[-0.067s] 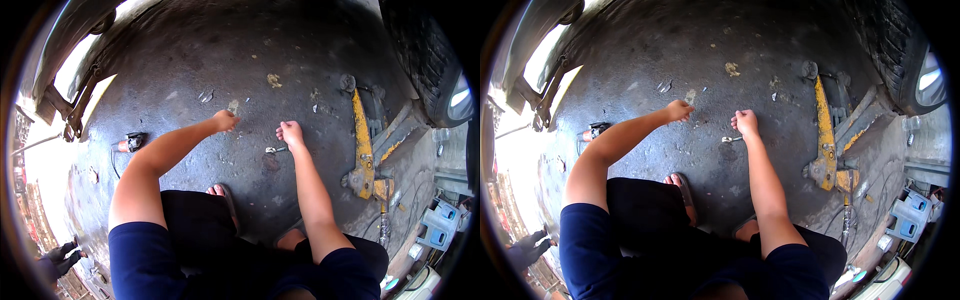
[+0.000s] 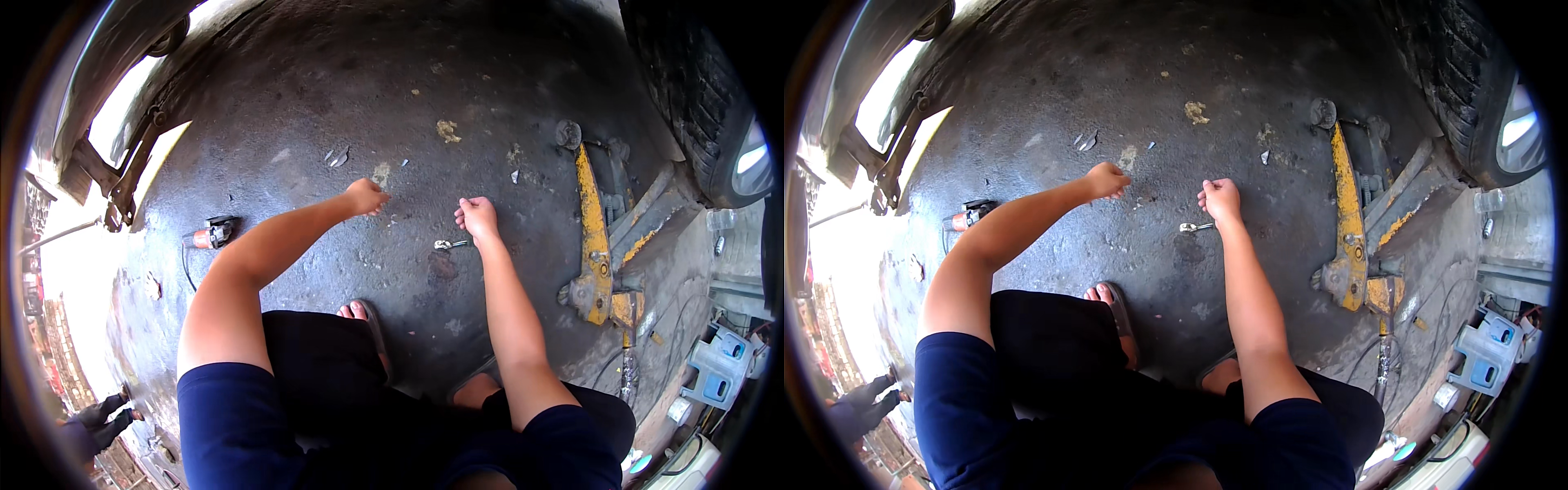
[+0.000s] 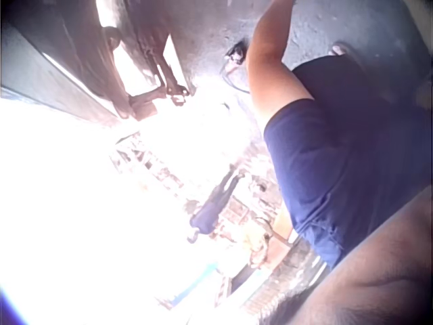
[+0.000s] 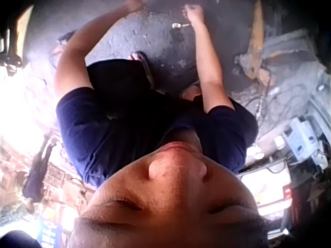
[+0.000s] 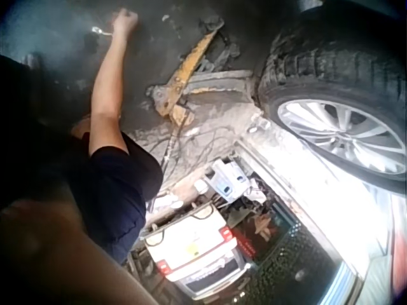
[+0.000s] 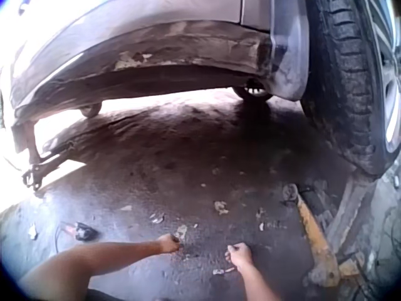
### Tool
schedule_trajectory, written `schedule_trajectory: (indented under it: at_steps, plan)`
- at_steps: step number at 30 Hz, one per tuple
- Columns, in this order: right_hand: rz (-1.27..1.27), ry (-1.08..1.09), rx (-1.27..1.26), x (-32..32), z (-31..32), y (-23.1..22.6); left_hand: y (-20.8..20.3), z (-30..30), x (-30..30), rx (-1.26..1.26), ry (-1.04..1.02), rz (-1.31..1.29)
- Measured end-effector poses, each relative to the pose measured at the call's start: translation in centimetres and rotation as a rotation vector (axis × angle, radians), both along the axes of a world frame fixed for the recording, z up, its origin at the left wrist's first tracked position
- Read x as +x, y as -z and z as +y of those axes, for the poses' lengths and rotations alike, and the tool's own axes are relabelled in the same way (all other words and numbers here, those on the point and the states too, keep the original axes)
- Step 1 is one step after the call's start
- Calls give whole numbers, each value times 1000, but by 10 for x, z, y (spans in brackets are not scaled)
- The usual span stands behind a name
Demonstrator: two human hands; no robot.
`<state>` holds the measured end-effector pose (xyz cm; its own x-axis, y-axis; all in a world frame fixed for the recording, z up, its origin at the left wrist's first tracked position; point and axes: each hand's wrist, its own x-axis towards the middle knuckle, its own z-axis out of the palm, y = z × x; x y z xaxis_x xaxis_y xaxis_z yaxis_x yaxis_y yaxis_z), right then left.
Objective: The person uses a tire repair tool to work on the sidewall of a car tire. They then insert a small metal object into the tire and use pliers to pull it out, repeating the process with a different tool.
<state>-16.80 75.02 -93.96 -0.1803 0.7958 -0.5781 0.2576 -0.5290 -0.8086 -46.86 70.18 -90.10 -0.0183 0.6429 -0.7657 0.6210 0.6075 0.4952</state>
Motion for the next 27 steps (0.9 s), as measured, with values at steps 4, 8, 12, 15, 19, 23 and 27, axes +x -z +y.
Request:
schedule_trajectory:
  at_steps: [4, 8, 12, 15, 19, 23, 27]
  plan:
    - [49, 107, 68, 9, -2, -9, 7, -16, -3, 140, 208, 84]
    - [378, 238, -3, 6, 12, -20, 18, -21, 1, 293, 416, 243]
    - [821, 396, -56, 8, 33, -57, 7, -18, 25, 198, 583, 172]
    - [1121, 492, 3, -4, 59, -110, -49, -6, 33, 199, 933, 306]
    - [1308, 523, 234, -13, 81, -228, -170, 7, 82, 139, 1068, 524]
    - [1415, 553, 439, -15, 103, -319, -250, -13, 139, 177, 1042, 493]
    - [1467, 599, 563, -16, 124, -364, -263, -58, 185, 153, 973, 360]
